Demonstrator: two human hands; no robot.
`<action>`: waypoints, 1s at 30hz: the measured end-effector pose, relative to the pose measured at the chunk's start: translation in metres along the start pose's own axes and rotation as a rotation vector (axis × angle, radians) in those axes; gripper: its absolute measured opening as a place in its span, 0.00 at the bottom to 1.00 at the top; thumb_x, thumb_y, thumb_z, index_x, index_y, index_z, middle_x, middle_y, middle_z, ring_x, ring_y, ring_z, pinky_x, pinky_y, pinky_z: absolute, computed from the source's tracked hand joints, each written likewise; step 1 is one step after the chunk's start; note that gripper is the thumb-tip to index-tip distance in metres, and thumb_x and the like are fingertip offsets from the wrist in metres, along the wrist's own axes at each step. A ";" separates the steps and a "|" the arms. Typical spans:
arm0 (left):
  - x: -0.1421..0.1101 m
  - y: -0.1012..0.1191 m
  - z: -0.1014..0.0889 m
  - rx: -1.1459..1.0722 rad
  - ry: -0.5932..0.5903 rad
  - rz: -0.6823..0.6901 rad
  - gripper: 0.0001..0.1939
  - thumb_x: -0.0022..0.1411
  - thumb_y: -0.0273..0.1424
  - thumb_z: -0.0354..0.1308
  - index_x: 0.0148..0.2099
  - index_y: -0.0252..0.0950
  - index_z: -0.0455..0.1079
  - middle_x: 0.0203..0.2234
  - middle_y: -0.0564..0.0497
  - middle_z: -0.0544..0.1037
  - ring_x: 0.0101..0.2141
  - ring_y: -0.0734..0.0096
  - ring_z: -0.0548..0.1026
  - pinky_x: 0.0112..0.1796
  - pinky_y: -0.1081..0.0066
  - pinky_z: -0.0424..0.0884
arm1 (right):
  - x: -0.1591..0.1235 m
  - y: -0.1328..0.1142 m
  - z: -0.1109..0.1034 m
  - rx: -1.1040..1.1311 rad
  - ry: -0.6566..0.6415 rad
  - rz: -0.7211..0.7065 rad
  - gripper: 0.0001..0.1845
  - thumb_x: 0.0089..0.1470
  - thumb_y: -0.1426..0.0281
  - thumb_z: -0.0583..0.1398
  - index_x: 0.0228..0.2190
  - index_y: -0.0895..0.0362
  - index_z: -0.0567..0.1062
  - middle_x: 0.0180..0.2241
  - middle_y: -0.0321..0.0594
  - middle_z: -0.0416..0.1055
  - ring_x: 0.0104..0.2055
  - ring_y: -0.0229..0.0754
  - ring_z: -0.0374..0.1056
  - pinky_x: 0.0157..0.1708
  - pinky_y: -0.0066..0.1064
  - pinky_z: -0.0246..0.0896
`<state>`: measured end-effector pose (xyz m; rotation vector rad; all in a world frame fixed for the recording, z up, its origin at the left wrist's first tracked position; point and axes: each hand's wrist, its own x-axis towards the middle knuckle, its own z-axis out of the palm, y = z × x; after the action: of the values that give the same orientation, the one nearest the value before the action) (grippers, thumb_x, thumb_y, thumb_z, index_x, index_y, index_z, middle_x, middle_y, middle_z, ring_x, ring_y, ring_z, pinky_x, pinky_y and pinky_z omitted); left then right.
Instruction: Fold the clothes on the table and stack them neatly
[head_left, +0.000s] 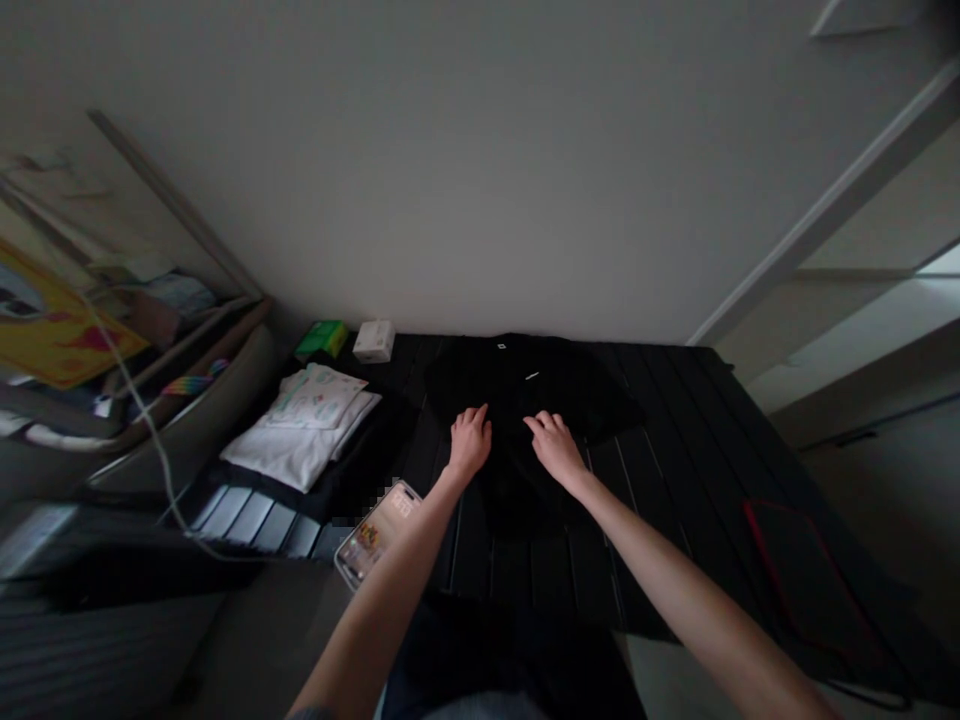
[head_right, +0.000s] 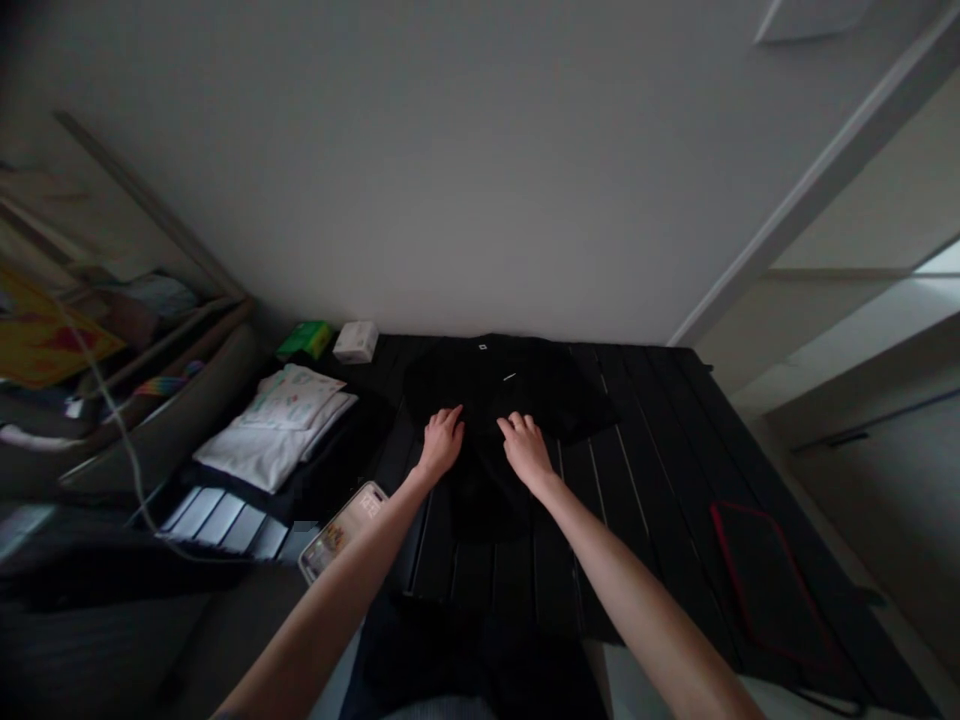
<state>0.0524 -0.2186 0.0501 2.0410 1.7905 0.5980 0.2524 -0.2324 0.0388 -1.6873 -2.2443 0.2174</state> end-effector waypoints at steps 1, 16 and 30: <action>-0.005 0.001 0.000 -0.004 0.003 -0.007 0.22 0.69 0.33 0.42 0.61 0.38 0.62 0.52 0.43 0.69 0.51 0.56 0.65 0.51 0.56 0.62 | -0.003 0.001 0.000 0.019 0.009 -0.005 0.25 0.55 0.79 0.49 0.51 0.53 0.72 0.44 0.47 0.68 0.47 0.51 0.61 0.47 0.42 0.61; -0.018 -0.080 -0.096 0.218 0.038 -0.027 0.20 0.54 0.15 0.45 0.43 0.37 0.71 0.42 0.42 0.71 0.48 0.56 0.66 0.50 0.57 0.64 | -0.084 0.147 -0.104 0.096 0.593 0.304 0.12 0.49 0.70 0.54 0.35 0.57 0.73 0.37 0.48 0.66 0.41 0.50 0.65 0.45 0.43 0.64; -0.090 0.026 -0.021 -0.024 -0.291 0.558 0.27 0.62 0.27 0.53 0.62 0.47 0.61 0.56 0.49 0.68 0.56 0.61 0.65 0.55 0.60 0.61 | -0.127 0.002 -0.045 0.012 -0.082 -0.288 0.39 0.44 0.82 0.50 0.58 0.52 0.64 0.60 0.41 0.60 0.65 0.48 0.49 0.62 0.48 0.48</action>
<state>0.0530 -0.3116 0.0747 2.4683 1.0435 0.4298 0.3018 -0.3567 0.0596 -1.3495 -2.5064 0.2333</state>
